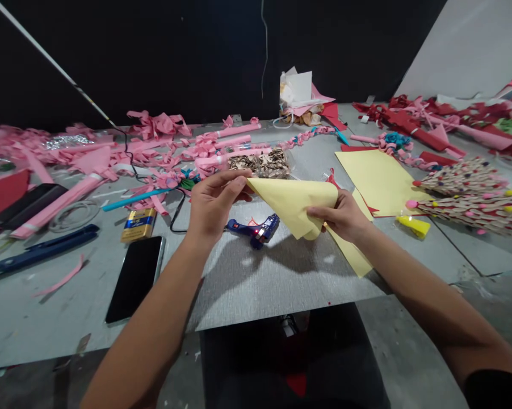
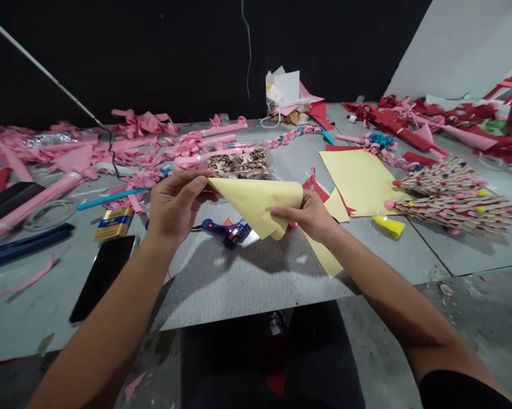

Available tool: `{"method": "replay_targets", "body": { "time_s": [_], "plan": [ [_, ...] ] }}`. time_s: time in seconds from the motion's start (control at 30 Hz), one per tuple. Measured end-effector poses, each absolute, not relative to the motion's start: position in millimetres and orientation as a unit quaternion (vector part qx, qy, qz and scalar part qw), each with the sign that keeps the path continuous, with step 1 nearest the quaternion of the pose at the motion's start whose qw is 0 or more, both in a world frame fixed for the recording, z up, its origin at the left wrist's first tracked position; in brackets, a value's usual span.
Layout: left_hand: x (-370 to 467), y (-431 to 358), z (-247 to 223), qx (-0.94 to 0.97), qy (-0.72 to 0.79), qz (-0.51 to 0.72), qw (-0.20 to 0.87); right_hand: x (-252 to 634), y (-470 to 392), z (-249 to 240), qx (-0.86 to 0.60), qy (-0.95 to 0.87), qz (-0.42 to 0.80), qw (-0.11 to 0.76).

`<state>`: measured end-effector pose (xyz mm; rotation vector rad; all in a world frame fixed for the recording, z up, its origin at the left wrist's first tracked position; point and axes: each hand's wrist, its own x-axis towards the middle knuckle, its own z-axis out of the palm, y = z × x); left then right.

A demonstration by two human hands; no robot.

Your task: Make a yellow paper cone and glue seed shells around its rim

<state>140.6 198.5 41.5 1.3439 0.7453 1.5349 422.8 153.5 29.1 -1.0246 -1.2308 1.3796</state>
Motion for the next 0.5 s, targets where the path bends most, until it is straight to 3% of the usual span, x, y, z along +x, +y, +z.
{"method": "replay_targets", "body": {
  "time_s": [0.5],
  "plan": [
    [139.6, 199.6, 38.5, 0.541, 0.342, 0.631, 0.439, 416.1, 152.1, 29.1, -0.419, -0.533, 0.442, 0.587]
  ]
}}
